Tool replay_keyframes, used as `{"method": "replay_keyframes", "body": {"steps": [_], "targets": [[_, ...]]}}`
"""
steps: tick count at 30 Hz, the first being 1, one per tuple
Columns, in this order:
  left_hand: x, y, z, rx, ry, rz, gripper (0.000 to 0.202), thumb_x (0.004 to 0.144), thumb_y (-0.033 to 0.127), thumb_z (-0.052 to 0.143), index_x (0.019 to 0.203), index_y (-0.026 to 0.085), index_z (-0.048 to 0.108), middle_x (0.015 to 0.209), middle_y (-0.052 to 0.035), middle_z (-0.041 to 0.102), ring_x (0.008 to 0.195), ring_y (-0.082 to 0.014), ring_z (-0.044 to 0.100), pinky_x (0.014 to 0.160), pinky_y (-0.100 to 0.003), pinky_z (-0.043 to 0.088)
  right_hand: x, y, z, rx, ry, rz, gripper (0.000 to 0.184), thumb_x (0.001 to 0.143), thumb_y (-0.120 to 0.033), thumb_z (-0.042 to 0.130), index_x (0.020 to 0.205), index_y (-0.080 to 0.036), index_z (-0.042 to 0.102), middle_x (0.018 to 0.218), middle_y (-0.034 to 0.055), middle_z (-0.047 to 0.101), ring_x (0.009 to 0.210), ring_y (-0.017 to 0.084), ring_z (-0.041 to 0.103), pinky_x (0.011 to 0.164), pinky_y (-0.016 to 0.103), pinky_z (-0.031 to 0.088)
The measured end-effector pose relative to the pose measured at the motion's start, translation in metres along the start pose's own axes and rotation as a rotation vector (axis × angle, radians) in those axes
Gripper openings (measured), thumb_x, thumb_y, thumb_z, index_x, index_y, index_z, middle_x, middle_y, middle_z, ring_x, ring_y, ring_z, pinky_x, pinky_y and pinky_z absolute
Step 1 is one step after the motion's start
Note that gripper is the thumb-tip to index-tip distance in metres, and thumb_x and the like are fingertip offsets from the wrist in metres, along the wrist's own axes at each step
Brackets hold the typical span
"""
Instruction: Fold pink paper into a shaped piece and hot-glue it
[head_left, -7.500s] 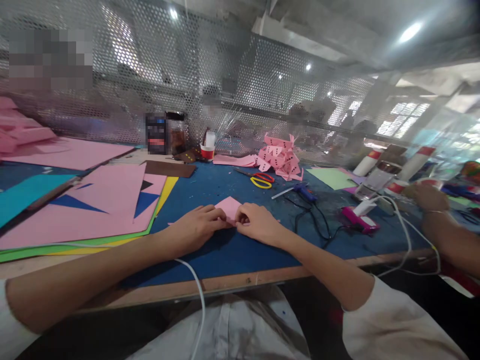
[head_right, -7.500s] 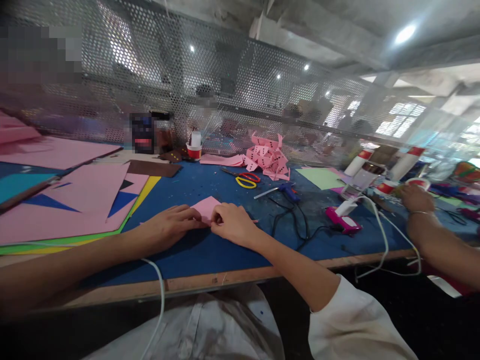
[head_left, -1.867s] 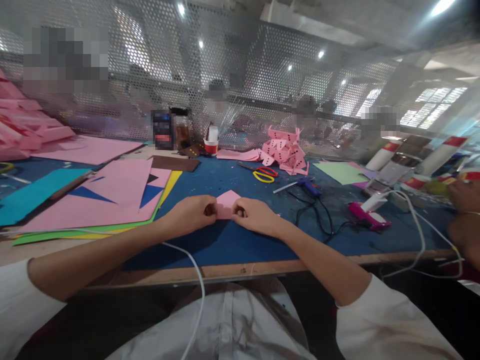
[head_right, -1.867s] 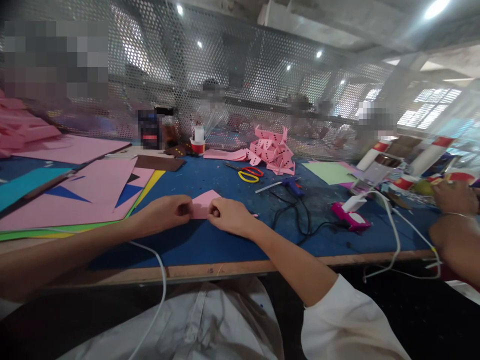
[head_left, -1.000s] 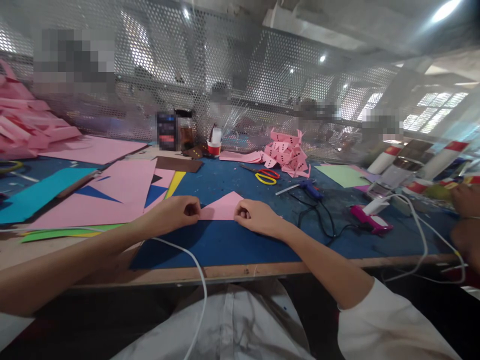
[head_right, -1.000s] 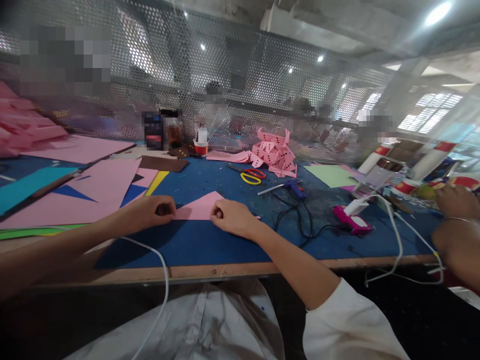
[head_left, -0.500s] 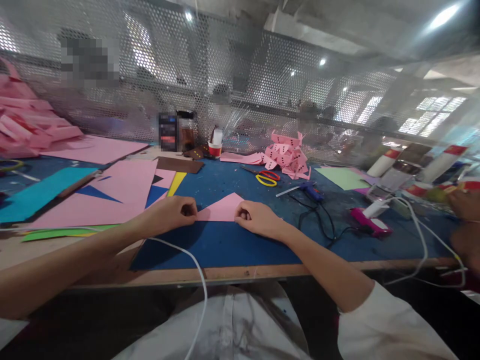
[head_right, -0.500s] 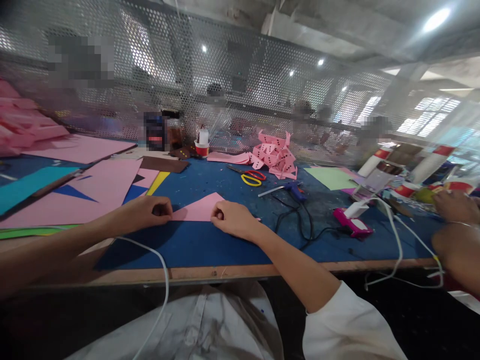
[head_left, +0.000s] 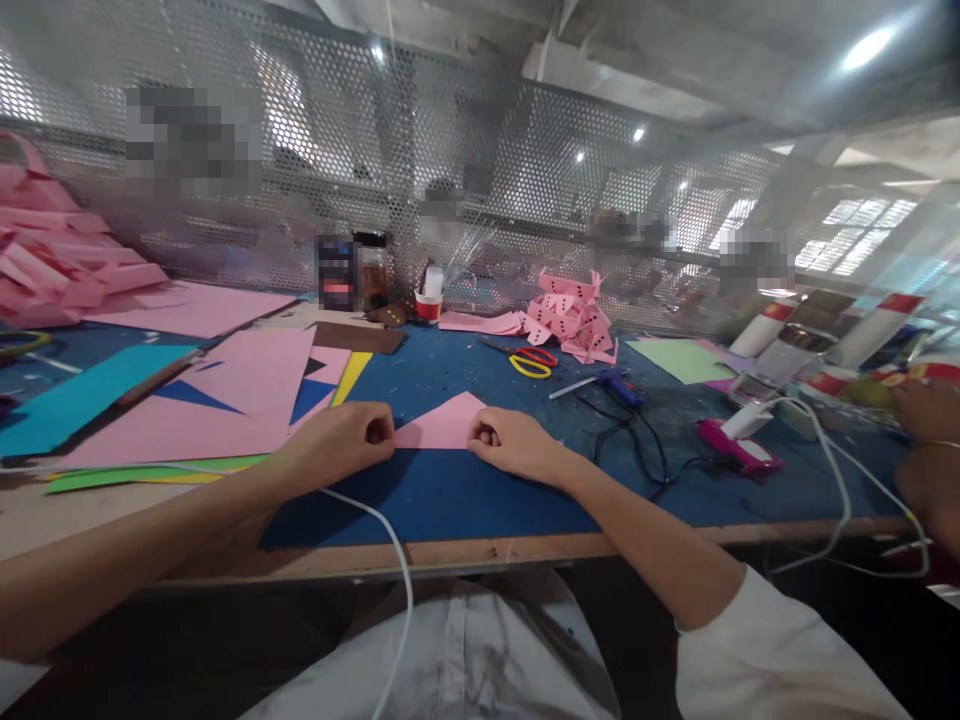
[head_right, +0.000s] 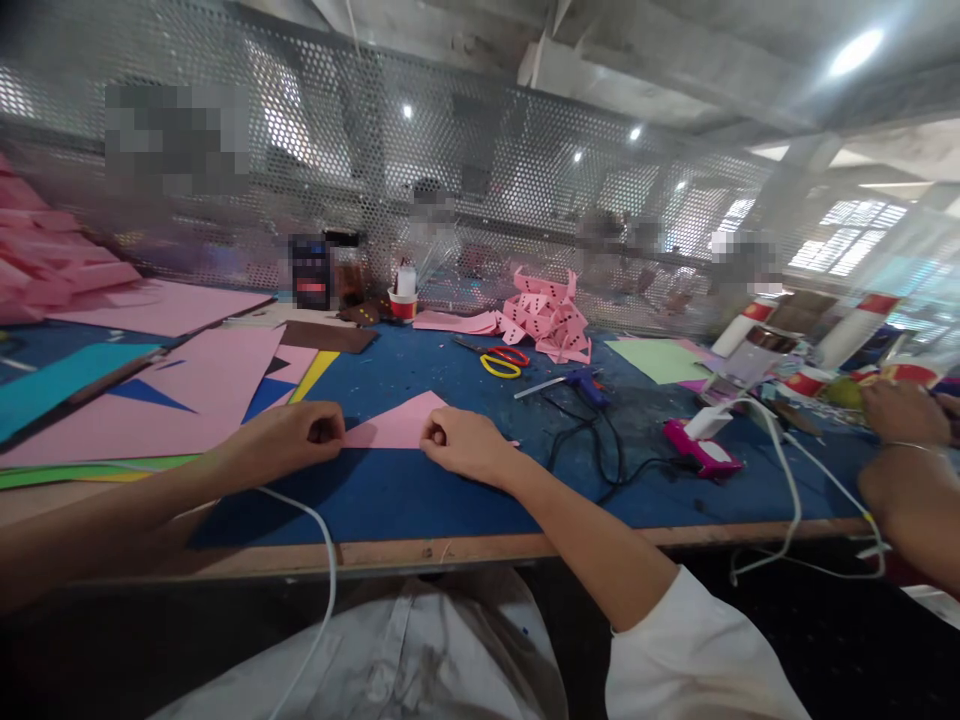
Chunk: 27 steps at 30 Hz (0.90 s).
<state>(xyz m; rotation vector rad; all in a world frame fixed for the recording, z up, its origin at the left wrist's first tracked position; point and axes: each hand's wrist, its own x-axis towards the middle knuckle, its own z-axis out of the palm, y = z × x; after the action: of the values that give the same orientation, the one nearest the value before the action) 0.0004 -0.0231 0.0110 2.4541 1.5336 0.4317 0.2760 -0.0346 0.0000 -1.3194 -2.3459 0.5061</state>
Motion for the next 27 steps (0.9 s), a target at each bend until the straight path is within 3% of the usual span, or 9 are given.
{"method": "replay_keyframes", "body": {"steps": [13,27], "targets": [[-0.004,-0.004,-0.005,0.002,-0.014,-0.044,0.013,0.078,0.034,0.056,0.075,0.024,0.063,0.074,0.0009,0.070,0.070,-0.0197,0.063,0.060,-0.027,0.037,0.001,0.002,0.002,0.009,0.000,-0.002,0.007,0.085,-0.019,0.062,0.088,-0.019,0.067,0.084,-0.0001,0.068,0.072,0.011,0.057,0.064,0.023,0.035],[-0.005,-0.025,-0.006,-0.018,-0.031,-0.106,0.013,0.073,0.036,0.057,0.072,0.024,0.063,0.071,-0.0004,0.070,0.067,-0.0217,0.064,0.059,-0.029,0.039,0.001,0.003,0.003,-0.001,-0.005,-0.007,0.007,0.085,-0.019,0.061,0.088,-0.019,0.067,0.086,0.0003,0.068,0.073,0.011,0.058,0.065,0.023,0.036]]}}
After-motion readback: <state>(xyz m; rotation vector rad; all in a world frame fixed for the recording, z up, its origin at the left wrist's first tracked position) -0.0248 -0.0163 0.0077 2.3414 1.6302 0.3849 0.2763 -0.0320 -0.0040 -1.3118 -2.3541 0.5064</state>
